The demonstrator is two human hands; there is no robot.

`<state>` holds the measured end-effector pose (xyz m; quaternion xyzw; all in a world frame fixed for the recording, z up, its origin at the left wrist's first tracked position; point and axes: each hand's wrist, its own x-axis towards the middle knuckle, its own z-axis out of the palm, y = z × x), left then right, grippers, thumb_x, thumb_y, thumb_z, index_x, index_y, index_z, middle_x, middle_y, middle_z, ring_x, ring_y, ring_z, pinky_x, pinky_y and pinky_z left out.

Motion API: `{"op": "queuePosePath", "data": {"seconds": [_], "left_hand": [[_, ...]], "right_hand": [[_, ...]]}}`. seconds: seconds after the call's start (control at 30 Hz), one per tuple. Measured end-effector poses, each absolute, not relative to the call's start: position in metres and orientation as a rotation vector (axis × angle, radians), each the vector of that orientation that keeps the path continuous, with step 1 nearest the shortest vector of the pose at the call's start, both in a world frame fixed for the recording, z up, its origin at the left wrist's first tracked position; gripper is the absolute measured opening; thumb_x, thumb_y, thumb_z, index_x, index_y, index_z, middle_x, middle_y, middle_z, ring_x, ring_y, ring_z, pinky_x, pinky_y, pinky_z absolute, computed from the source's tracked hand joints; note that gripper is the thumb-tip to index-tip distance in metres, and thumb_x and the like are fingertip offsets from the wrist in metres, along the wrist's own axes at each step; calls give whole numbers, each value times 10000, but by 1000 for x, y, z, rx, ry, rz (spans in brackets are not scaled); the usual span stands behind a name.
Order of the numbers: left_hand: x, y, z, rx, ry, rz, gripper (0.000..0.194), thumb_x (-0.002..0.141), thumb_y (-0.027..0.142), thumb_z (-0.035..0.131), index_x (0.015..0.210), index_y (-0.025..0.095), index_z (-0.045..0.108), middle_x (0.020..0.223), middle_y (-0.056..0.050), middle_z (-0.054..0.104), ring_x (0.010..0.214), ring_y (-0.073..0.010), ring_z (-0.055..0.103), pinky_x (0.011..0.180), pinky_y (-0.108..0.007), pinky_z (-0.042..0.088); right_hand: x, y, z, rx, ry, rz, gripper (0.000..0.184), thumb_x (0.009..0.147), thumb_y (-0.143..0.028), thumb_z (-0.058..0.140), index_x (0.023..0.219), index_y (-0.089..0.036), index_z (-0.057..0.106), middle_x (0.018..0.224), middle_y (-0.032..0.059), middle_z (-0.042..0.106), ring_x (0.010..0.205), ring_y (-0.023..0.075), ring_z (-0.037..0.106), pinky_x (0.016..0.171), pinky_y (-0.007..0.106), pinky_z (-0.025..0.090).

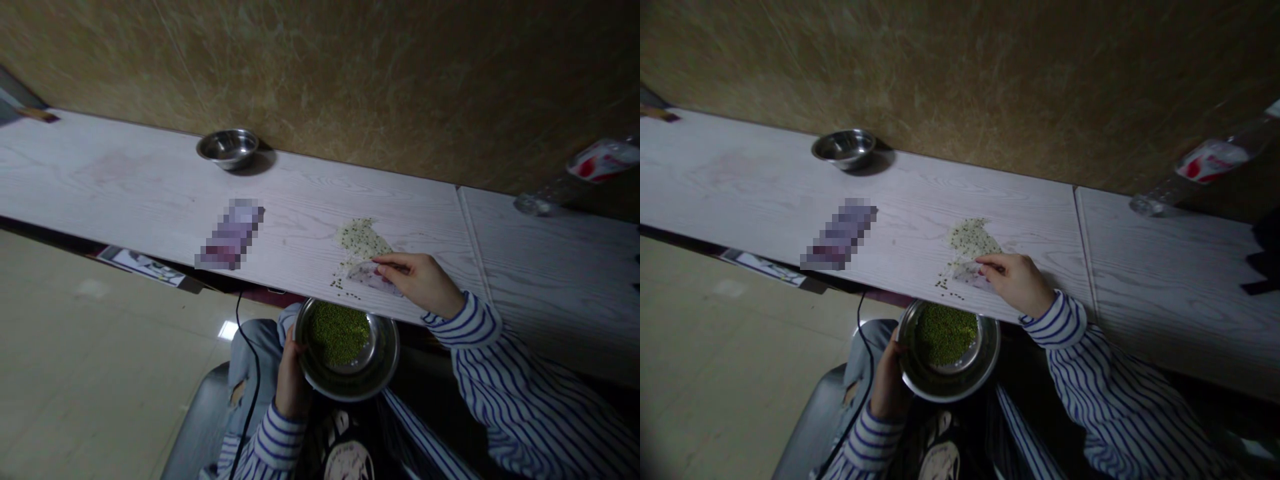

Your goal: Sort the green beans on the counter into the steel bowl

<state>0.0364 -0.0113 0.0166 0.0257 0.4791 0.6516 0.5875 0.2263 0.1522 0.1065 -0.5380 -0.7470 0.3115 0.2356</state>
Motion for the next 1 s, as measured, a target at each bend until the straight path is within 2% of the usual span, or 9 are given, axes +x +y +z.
{"op": "queuePosePath", "data": {"seconds": [0.13, 0.3, 0.57, 0.67, 0.87, 1.0], "left_hand": [[37, -11, 16, 52, 1121, 1522, 365, 686, 360, 750, 1022, 229, 812, 1009, -54, 777, 1098, -323, 662, 1040, -466, 489], [36, -12, 16, 90, 1110, 1523, 381, 709, 357, 735, 1064, 237, 806, 1107, -60, 770, 1146, -320, 643, 1042, -450, 482], [38, -12, 18, 61, 1126, 1528, 395, 695, 349, 721, 1063, 232, 806, 1086, -61, 777, 1138, -310, 643, 1008, -428, 488], [38, -12, 17, 74, 1113, 1536, 401, 705, 334, 713, 1081, 228, 804, 1049, -55, 774, 1146, -321, 645, 1029, -447, 486], [35, -14, 11, 104, 1100, 1536, 427, 736, 374, 728, 1134, 234, 793, 1226, -71, 758, 1256, -329, 603, 1087, -443, 456], [34, -13, 13, 97, 1106, 1543, 405, 719, 354, 727, 1097, 230, 804, 1183, -74, 771, 1253, -340, 610, 1090, -459, 459]], "right_hand": [[224, 152, 107, -1451, -2035, 876, 258, 871, -177, 662, 1066, -179, 831, 884, 68, 837, 729, 193, 767, 672, 308, 619], [214, 149, 109, -1400, -2070, 894, 247, 865, -155, 668, 1041, -185, 838, 935, 78, 839, 780, 203, 778, 733, 326, 635], [215, 147, 115, -1404, -2115, 878, 252, 877, -152, 660, 1061, -162, 832, 992, 93, 836, 863, 226, 785, 806, 362, 634], [213, 147, 113, -1404, -2115, 890, 253, 877, -153, 663, 1064, -173, 832, 992, 84, 837, 859, 223, 785, 802, 361, 634], [211, 151, 109, -1431, -2087, 827, 246, 877, -164, 669, 1056, -189, 836, 958, 76, 839, 815, 213, 780, 784, 349, 632], [211, 150, 108, -1449, -2046, 817, 248, 880, -171, 667, 1066, -179, 831, 939, 78, 838, 778, 210, 774, 744, 342, 632]]}}
